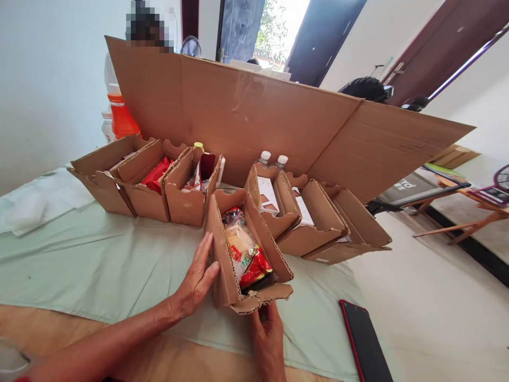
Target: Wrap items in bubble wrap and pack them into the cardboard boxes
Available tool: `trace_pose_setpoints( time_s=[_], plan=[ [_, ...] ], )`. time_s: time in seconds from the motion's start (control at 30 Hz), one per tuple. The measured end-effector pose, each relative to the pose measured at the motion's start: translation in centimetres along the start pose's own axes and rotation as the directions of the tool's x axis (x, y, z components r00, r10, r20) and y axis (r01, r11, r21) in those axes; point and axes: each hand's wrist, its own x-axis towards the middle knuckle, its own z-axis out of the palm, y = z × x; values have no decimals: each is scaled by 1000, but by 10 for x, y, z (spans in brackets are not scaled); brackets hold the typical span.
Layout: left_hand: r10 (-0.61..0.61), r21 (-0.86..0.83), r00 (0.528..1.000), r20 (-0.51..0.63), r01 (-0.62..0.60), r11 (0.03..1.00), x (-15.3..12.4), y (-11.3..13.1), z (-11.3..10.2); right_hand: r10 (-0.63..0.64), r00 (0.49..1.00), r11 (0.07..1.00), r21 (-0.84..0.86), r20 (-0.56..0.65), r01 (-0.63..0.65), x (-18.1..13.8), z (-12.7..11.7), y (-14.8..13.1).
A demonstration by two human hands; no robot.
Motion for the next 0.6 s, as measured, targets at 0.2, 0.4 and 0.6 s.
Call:
trace_pose_setpoints(
  time_s=[0.2, 0.4, 0.6],
  plan=[
    [-11, -72, 1000, -25, 9, 997, 15, -8, -5, -26, 998, 982, -185, 57, 36, 5, 3, -4],
    [-96, -122, 994, -49, 90, 988, 24, -14, -17, -35, 993, 912, -402, 112, 78, 17, 21, -24],
    [-26, -42, 944, -328, 13, 999, 21, -12, -28, -75, 988, 802, -581, 133, 139, 64, 57, -37]
  ],
)
